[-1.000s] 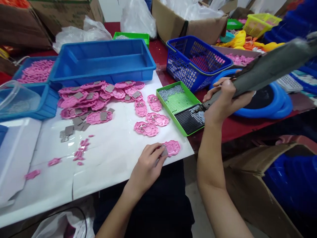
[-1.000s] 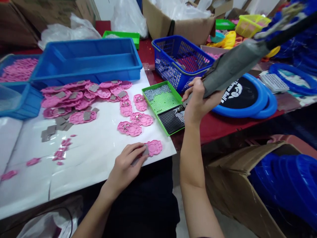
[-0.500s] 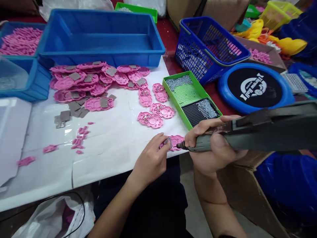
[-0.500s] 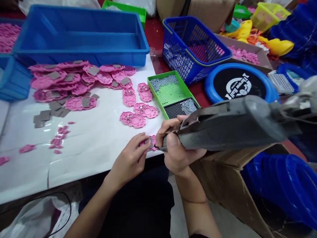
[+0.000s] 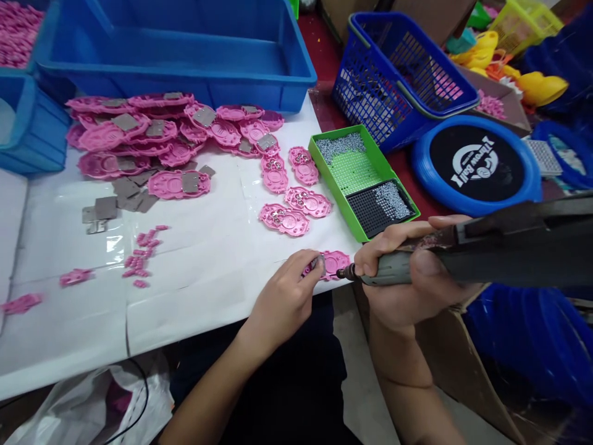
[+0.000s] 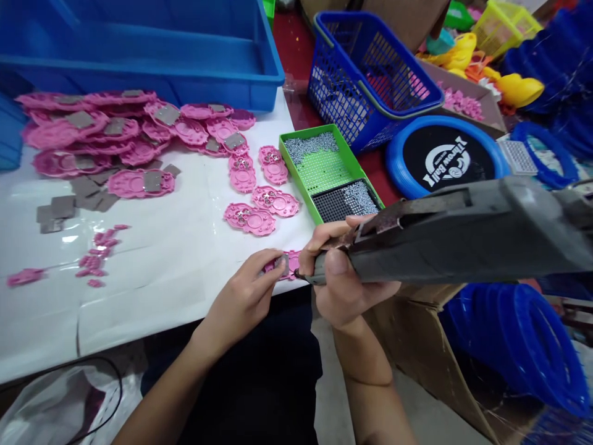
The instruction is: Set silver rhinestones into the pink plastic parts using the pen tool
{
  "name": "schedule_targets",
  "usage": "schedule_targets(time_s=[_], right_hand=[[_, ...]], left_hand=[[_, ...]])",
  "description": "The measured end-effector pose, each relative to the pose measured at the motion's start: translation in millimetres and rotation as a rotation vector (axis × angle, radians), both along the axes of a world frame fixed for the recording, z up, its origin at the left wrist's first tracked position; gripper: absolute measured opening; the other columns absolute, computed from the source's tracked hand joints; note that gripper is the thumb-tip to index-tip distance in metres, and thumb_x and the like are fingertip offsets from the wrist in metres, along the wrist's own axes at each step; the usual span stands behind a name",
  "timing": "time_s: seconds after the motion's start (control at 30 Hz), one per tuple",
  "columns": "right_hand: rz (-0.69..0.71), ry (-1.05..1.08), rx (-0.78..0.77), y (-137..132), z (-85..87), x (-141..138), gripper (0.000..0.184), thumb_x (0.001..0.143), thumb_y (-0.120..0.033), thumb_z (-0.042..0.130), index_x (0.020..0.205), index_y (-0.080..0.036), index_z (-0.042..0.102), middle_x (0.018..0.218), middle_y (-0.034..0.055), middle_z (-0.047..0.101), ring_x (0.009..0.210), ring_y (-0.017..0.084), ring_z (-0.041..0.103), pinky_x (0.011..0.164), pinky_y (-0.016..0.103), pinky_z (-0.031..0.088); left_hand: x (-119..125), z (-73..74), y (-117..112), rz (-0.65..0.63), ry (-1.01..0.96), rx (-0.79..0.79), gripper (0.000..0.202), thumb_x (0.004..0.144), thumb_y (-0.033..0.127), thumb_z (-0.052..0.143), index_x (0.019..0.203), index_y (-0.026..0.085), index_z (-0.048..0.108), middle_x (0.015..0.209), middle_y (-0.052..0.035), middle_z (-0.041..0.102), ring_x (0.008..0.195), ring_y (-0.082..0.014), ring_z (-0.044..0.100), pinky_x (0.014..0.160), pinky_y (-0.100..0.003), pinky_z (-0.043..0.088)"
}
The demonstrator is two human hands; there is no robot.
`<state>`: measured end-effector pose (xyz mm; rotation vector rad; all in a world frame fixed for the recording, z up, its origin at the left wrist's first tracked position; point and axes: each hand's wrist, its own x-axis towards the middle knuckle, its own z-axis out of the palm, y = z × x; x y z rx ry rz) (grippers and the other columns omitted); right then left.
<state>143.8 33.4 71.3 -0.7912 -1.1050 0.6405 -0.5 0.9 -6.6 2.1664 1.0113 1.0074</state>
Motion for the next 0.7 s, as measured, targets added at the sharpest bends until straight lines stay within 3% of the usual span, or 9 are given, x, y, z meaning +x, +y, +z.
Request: schedule_targets(time_s=[0.17,0.4,0.7], right_hand=[[0.034,0.043,-0.034,1.0,-3.5,-3.3,0.025,0.084,-0.024,0.070,0.108,-0.028,0.069,0.075,-0.0036,0.067,0.037,0.010,0.046,0.032,0.027,0.038],[-0.069,0.004,0.007,4.0,-7.6,-10.6,0.025,0.081,-0.023,0.070,0.106,-0.029,0.070,0.072,-0.0036,0.064,0.037,0.010,0.043,0.030,0.026,0.031],[-0.112,-0.053,0.027,2.0,-8.0,-6.3,0.025,0.083,-0.023,0.070,0.107,-0.030,0.070,0.073,-0.0036,0.063,0.037,0.011,0.044,0.030,0.028,0.034]], left_hand=[[-0.8,-0.6,0.1,-0.007,-0.005,-0.003,0.041,0.093,-0.006,0.047,0.126,0.015,0.059,0.133,-0.0158,0.060,0.129,-0.0274,0.058,0.108,-0.045,0.055],[0.2,-1.5,0.9,0.006,-0.018,0.014,0.032,0.097,0.000,0.048,0.123,0.017,0.059,0.131,-0.0150,0.062,0.126,-0.0259,0.059,0.105,-0.045,0.057],[0.7,2.0,0.6,0.019,0.045,0.023,0.022,0.102,0.010,0.053,0.120,0.017,0.063,0.126,-0.0144,0.065,0.116,-0.0250,0.063,0.097,-0.043,0.060]])
